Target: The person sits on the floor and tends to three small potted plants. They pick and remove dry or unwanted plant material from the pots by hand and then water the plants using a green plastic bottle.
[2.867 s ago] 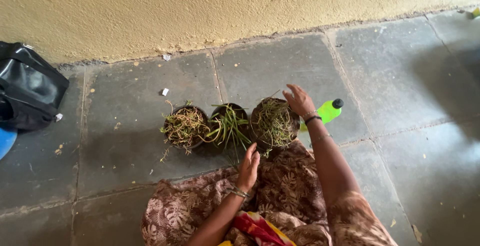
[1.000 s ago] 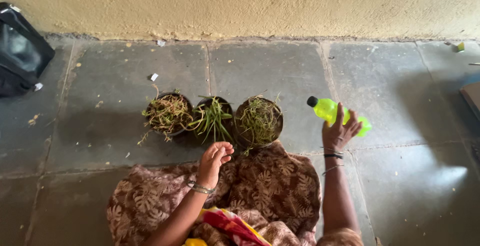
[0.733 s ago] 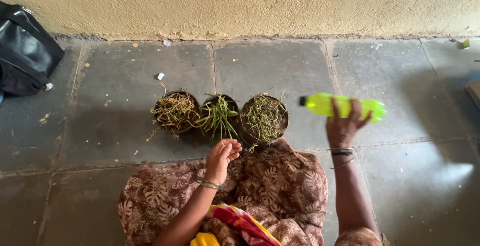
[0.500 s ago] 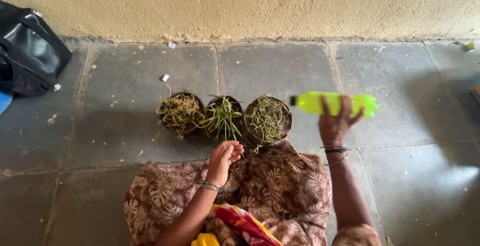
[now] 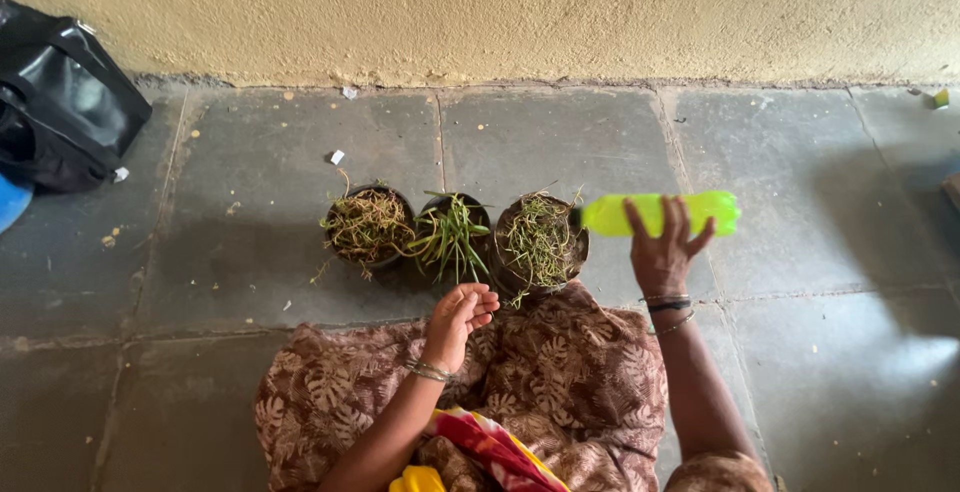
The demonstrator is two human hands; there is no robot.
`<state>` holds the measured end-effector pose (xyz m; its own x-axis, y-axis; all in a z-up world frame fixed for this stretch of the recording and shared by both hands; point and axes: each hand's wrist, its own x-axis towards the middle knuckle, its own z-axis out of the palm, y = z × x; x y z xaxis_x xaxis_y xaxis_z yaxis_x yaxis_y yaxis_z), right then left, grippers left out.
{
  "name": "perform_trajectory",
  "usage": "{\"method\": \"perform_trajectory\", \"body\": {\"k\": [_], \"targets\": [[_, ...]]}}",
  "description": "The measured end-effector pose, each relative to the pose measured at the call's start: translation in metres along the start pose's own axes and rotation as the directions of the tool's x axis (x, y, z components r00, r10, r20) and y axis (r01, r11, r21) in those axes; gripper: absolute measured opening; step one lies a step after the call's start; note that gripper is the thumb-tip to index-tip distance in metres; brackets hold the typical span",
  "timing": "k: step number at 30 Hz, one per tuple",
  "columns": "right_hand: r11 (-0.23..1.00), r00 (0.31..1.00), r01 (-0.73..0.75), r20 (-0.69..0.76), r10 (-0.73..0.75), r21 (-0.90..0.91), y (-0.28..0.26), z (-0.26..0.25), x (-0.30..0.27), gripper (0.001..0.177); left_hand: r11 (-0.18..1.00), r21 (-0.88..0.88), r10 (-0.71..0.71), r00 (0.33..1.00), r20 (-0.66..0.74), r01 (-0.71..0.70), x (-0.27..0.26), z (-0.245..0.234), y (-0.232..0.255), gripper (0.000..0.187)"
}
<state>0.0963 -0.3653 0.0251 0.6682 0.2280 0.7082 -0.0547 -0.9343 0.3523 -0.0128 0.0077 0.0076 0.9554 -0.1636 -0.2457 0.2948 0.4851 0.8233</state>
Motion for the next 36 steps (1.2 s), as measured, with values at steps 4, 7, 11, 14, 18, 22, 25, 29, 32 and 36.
{"method": "perform_trajectory", "body": {"k": [4, 7, 11, 14, 18, 22, 25, 29, 32, 36], "targets": [[0.989, 0.987, -0.145, 0.075, 0.143, 0.017, 0.017, -0.001, -0.013, 0.062, 1.000, -0.023, 0.012, 1.000, 0.016, -0.011, 0.003, -0.001, 0.004, 0.022], [0.999, 0.998, -0.038, 0.057, 0.038, -0.001, 0.011, -0.001, -0.022, 0.059, 0.999, -0.016, -0.027, 1.000, 0.002, 0.027, 0.003, 0.000, 0.003, 0.020], [0.997, 0.997, -0.072, 0.028, 0.073, -0.033, 0.015, -0.002, -0.019, 0.058, 0.998, -0.042, -0.037, 0.999, 0.017, 0.038, 0.002, 0.000, 0.000, 0.021], [1.000, 0.999, -0.012, 0.030, 0.012, -0.004, 0.010, -0.003, -0.015, 0.063, 0.998, -0.044, -0.039, 0.999, 0.033, 0.041, 0.001, -0.006, -0.001, 0.022], [0.996, 0.998, -0.062, 0.023, 0.061, 0.065, 0.009, -0.004, -0.002, 0.067, 0.998, -0.059, -0.024, 0.999, 0.046, 0.026, 0.004, -0.010, -0.003, 0.022], [0.999, 1.000, -0.010, 0.030, 0.008, 0.040, 0.000, -0.007, 0.006, 0.073, 0.998, -0.058, -0.032, 0.999, 0.044, 0.035, 0.005, -0.015, -0.002, 0.022], [0.998, 1.000, -0.008, -0.004, 0.008, 0.067, -0.008, -0.007, 0.014, 0.072, 0.998, -0.059, -0.029, 0.998, 0.061, 0.032, 0.003, -0.018, -0.001, 0.022], [0.999, 0.998, -0.041, -0.054, 0.043, 0.023, -0.013, -0.005, 0.029, 0.065, 0.998, -0.039, -0.051, 0.998, 0.036, 0.052, 0.001, -0.016, 0.001, 0.021], [0.995, 0.995, 0.097, -0.035, -0.096, 0.016, -0.021, -0.009, 0.027, 0.065, 0.999, -0.027, -0.027, 0.999, 0.027, 0.028, 0.000, -0.016, 0.003, 0.022], [0.993, 0.993, -0.115, -0.009, 0.116, 0.040, -0.009, -0.015, 0.027, 0.064, 0.999, -0.038, -0.027, 0.999, 0.037, 0.028, 0.000, -0.015, 0.009, 0.021]]}}
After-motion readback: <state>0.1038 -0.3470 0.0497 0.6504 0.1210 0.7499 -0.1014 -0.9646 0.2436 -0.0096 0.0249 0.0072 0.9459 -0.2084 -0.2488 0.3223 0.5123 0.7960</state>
